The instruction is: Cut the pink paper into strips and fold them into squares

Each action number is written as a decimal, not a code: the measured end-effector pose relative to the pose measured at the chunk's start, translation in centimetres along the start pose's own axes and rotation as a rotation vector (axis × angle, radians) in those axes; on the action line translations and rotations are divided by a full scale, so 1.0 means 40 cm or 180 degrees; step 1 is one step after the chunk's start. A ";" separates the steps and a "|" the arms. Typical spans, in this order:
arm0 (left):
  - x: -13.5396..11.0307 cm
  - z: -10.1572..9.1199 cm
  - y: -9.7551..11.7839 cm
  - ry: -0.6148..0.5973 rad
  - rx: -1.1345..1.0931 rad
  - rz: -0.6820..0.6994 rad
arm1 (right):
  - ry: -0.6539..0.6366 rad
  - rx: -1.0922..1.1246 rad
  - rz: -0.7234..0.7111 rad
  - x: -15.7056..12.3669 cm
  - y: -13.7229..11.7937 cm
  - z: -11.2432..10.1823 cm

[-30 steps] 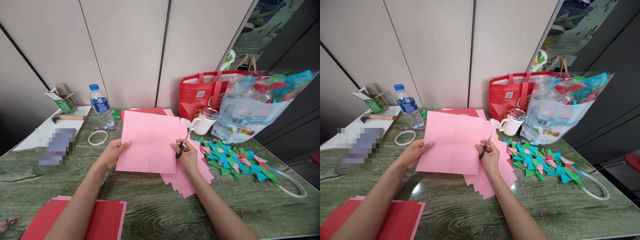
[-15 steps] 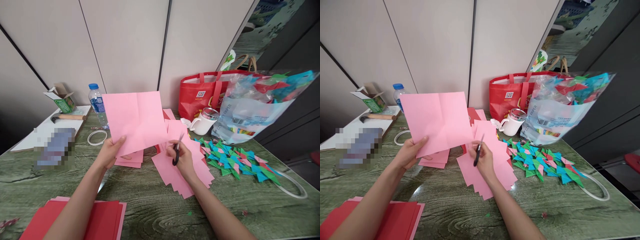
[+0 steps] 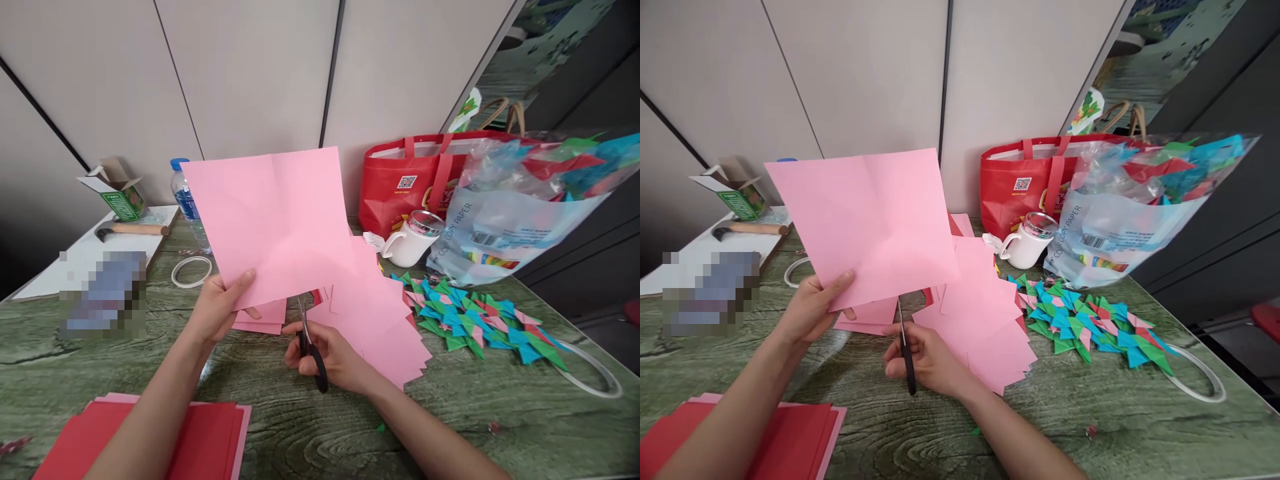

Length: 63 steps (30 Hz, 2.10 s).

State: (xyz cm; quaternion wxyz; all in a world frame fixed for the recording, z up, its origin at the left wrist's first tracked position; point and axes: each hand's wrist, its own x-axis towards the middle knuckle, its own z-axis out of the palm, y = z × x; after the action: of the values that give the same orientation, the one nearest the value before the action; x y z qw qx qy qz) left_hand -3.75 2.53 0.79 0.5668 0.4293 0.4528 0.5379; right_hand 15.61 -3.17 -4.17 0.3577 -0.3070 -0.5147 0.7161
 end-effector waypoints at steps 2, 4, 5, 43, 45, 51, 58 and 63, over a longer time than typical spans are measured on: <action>-0.001 0.001 -0.004 -0.0072 0.0064 -0.0041 | 0.0033 -0.0091 -0.0101 0.001 -0.004 0.001; -0.002 0.003 -0.009 -0.0132 0.0129 -0.0049 | 0.0062 -0.0197 -0.0192 0.000 -0.012 0.001; -0.003 0.005 -0.011 -0.0159 0.0154 -0.0047 | 0.0089 -0.0231 -0.0221 0.000 -0.016 0.001; -0.014 0.013 -0.010 -0.0401 0.0127 -0.0234 | 0.0253 -0.0423 -0.0393 0.003 -0.010 -0.009; -0.013 0.013 -0.011 -0.0417 0.0108 -0.0248 | 0.0255 -0.0417 -0.0388 0.004 -0.010 -0.009; -0.016 0.013 -0.009 -0.0410 0.0136 -0.0211 | 0.0293 -0.0446 -0.0326 0.004 -0.010 -0.008; -0.018 0.016 -0.006 -0.0425 0.0154 -0.0222 | 0.0282 -0.0466 -0.0319 0.001 -0.015 -0.004; -0.023 0.015 -0.004 -0.0434 0.0156 -0.0225 | 0.0286 -0.0449 -0.0306 0.001 -0.014 -0.005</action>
State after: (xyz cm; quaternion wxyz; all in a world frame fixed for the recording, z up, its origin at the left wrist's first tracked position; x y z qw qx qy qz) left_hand -3.14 1.60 0.82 0.6043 0.4623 0.4411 0.4759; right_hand 15.86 -2.92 -3.68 0.3919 -0.3382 -0.5614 0.6456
